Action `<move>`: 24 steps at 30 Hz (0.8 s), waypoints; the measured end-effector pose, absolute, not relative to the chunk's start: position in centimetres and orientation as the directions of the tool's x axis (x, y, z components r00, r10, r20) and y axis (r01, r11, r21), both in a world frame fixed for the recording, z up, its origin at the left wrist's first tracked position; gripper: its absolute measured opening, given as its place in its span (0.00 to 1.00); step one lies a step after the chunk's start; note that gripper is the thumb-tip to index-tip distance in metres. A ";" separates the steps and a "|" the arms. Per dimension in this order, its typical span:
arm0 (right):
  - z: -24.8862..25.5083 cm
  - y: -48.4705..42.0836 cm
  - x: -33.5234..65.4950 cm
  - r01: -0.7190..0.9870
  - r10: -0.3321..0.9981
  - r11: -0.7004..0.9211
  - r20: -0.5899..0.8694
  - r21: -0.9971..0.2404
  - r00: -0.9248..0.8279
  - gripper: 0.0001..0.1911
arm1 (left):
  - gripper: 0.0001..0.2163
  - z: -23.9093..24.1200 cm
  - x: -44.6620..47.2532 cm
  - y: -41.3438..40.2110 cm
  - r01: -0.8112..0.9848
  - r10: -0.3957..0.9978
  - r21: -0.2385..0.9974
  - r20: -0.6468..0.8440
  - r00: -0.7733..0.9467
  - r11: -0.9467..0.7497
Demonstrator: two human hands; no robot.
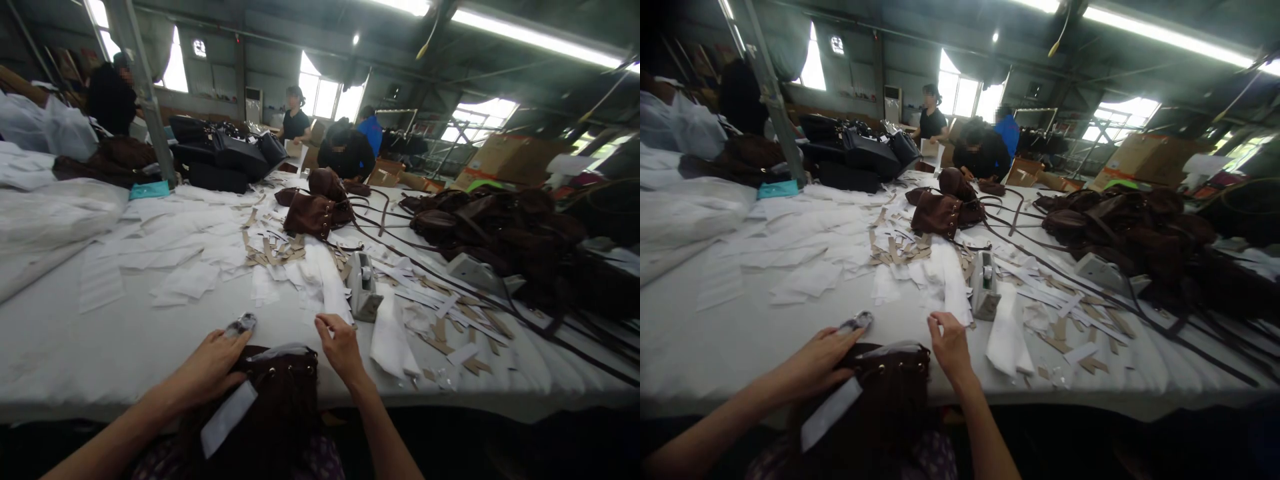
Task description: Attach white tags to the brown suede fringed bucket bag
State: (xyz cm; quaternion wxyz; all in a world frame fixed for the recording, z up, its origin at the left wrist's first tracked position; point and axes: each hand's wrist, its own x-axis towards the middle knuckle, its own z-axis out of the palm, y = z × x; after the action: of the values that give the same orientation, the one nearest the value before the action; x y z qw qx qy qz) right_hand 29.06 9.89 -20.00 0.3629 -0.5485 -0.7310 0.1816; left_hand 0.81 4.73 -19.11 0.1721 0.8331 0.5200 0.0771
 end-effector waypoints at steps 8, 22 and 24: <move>-27.4 7.9 33.0 0.872 0.913 0.202 0.408 -0.446 -0.003 0.18 | 0.18 -17.7 2.1 8.1 0.838 0.770 0.240 -0.329 0.546 -0.491; -28.9 8.3 33.4 0.936 0.887 0.218 0.455 -0.275 -0.073 0.14 | 0.27 -16.7 3.8 8.1 0.806 0.684 0.316 -0.427 0.592 -0.500; -28.9 8.3 33.5 0.935 0.880 0.235 0.467 -0.266 -0.089 0.14 | 0.26 -16.4 3.2 7.5 0.825 0.676 0.362 -0.475 0.564 -0.434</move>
State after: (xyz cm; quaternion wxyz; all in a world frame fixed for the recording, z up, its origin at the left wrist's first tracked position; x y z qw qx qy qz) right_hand 33.47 8.30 -28.86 0.2754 -0.6163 -0.7361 -0.0496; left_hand 3.18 7.49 -16.35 0.2862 0.8367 0.4484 -0.1306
